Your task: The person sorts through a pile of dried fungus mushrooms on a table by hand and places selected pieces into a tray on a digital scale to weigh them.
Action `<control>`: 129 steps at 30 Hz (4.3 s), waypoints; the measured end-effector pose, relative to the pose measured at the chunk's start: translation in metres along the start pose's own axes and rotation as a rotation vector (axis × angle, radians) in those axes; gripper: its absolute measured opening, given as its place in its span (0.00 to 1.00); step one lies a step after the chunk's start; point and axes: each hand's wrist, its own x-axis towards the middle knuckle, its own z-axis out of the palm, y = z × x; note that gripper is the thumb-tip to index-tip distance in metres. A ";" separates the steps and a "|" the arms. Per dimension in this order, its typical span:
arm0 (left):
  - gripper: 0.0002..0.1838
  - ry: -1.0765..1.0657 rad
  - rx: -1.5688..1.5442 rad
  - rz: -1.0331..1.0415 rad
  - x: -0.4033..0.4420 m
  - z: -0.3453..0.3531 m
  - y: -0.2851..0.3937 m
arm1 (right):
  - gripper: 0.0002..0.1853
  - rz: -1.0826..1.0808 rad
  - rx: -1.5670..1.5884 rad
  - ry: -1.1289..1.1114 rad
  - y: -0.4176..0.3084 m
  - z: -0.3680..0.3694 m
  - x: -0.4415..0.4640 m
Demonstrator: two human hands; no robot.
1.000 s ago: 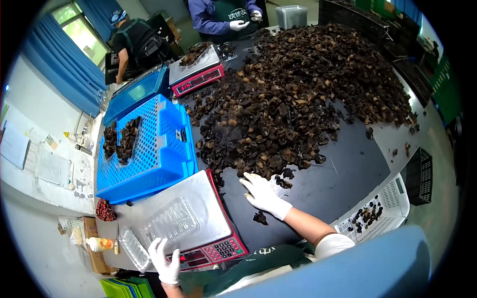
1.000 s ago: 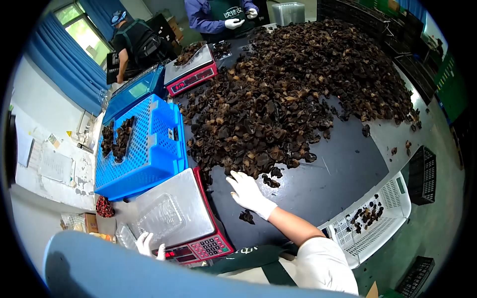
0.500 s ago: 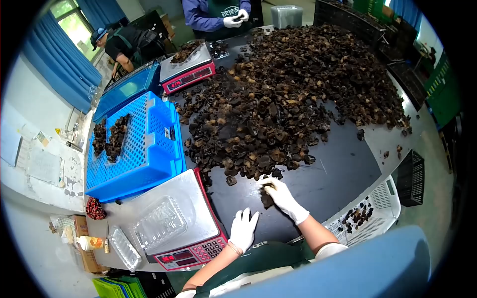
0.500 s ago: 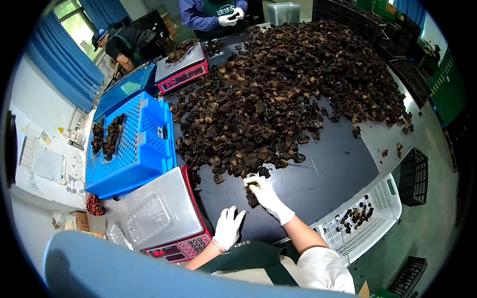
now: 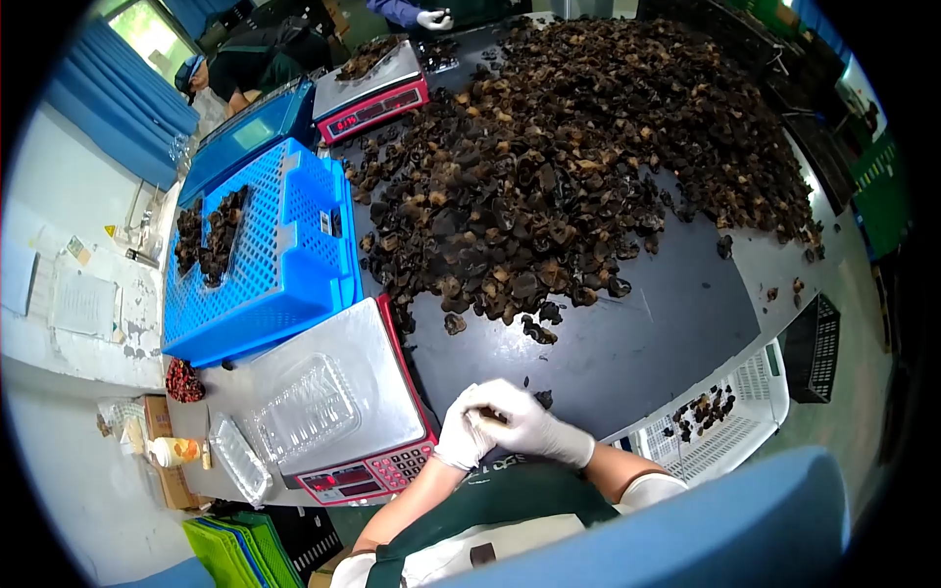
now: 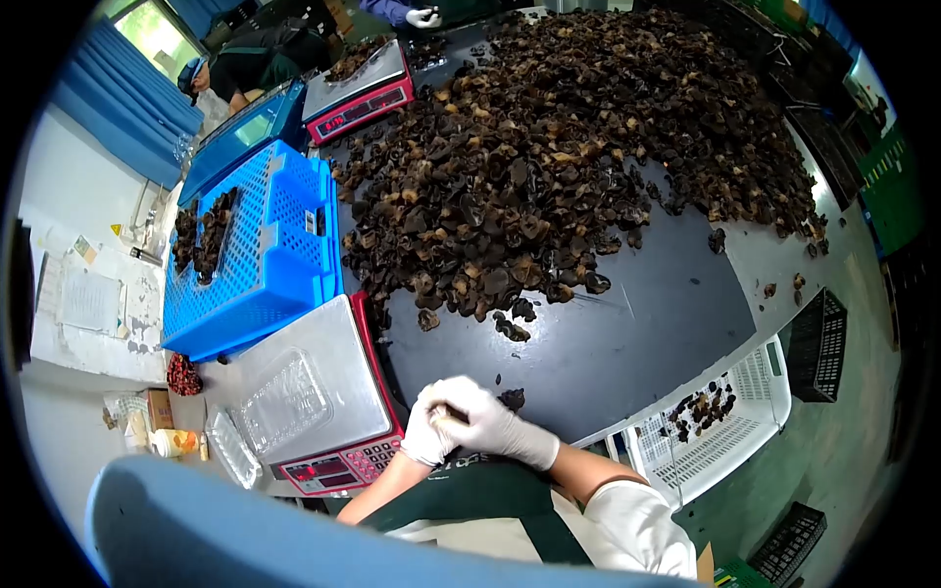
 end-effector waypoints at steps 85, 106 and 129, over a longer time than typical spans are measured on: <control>0.29 0.997 2.119 1.223 -0.141 -0.072 0.166 | 0.35 0.563 -1.364 0.179 0.043 -0.070 -0.095; 0.39 0.500 2.397 0.575 0.046 0.014 -0.035 | 0.38 0.660 -1.025 0.219 0.002 -0.112 -0.150; 0.29 -1.436 1.934 0.834 0.113 0.162 -0.295 | 0.20 1.341 -0.483 0.807 0.065 -0.066 -0.468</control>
